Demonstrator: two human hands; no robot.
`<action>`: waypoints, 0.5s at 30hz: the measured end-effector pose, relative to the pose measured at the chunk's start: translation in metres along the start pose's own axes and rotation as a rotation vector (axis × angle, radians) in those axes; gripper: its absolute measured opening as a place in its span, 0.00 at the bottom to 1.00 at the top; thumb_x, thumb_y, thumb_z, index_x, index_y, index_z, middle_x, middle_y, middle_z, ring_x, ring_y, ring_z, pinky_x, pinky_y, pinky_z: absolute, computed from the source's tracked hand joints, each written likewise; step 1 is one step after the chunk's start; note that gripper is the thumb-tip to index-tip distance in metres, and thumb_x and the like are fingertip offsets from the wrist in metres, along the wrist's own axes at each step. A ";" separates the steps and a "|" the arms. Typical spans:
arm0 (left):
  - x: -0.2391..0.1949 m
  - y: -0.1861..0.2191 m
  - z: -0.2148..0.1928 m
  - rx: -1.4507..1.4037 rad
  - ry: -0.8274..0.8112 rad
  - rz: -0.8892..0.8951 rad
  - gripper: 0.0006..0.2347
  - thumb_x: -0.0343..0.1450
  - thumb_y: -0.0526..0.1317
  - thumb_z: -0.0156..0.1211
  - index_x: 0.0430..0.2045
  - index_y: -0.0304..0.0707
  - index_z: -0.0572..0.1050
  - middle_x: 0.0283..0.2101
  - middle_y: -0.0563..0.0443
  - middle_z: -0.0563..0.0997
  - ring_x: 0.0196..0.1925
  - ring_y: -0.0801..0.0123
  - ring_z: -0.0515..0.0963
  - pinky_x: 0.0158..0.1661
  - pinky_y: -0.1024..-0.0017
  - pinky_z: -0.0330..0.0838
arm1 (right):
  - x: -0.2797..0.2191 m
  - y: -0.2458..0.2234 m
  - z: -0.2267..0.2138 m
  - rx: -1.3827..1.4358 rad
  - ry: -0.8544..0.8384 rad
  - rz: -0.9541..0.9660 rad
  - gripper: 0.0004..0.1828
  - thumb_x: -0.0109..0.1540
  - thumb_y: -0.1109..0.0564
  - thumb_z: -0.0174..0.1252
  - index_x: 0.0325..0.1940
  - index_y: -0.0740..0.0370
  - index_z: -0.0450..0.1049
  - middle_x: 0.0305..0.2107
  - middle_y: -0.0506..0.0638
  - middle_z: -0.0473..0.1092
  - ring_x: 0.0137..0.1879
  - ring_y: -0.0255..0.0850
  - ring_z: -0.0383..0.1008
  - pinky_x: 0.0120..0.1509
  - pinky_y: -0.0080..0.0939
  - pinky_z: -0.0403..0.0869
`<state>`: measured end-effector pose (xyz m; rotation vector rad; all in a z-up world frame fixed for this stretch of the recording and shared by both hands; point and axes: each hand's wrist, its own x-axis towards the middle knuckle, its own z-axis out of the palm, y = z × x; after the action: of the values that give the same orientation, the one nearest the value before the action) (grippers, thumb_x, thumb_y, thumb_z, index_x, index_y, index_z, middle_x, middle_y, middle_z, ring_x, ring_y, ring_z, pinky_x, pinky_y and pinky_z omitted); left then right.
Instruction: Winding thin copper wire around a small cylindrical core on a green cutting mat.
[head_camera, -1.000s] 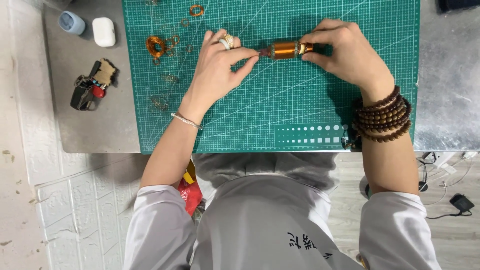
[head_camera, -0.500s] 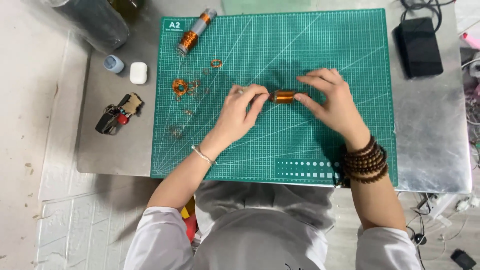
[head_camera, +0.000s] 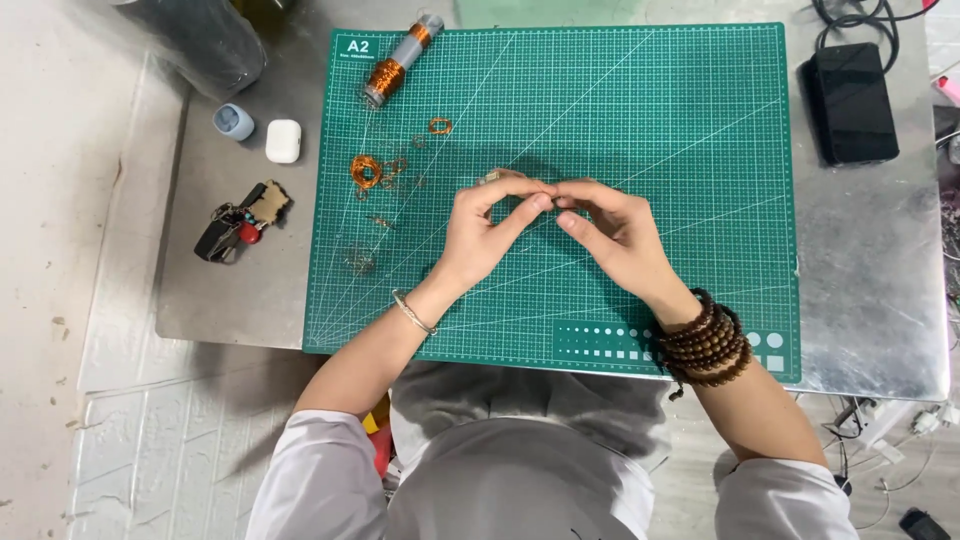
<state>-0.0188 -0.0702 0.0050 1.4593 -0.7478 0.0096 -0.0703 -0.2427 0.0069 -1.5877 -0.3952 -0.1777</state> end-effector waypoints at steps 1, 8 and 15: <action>0.000 0.000 0.000 0.000 0.000 0.000 0.04 0.69 0.32 0.58 0.33 0.38 0.78 0.29 0.53 0.81 0.37 0.73 0.78 0.48 0.71 0.66 | 0.000 -0.001 0.001 0.000 0.000 0.000 0.14 0.61 0.67 0.52 0.50 0.74 0.70 0.36 0.60 0.70 0.46 0.47 0.70 0.55 0.49 0.69; -0.002 -0.007 -0.001 0.002 -0.009 0.055 0.04 0.68 0.34 0.60 0.32 0.39 0.79 0.33 0.52 0.75 0.39 0.72 0.71 0.46 0.70 0.64 | 0.001 -0.001 0.008 0.024 0.009 -0.003 0.10 0.61 0.69 0.51 0.47 0.73 0.70 0.33 0.58 0.72 0.43 0.41 0.71 0.51 0.48 0.72; -0.003 -0.008 -0.001 0.050 -0.003 0.081 0.04 0.67 0.33 0.61 0.32 0.42 0.80 0.35 0.53 0.71 0.39 0.72 0.70 0.47 0.70 0.61 | 0.004 -0.011 0.015 0.080 -0.055 -0.001 0.09 0.63 0.67 0.47 0.31 0.69 0.73 0.15 0.51 0.68 0.24 0.34 0.65 0.32 0.34 0.67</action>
<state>-0.0173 -0.0691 -0.0035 1.4755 -0.8138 0.0883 -0.0723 -0.2273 0.0172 -1.5159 -0.4409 -0.1176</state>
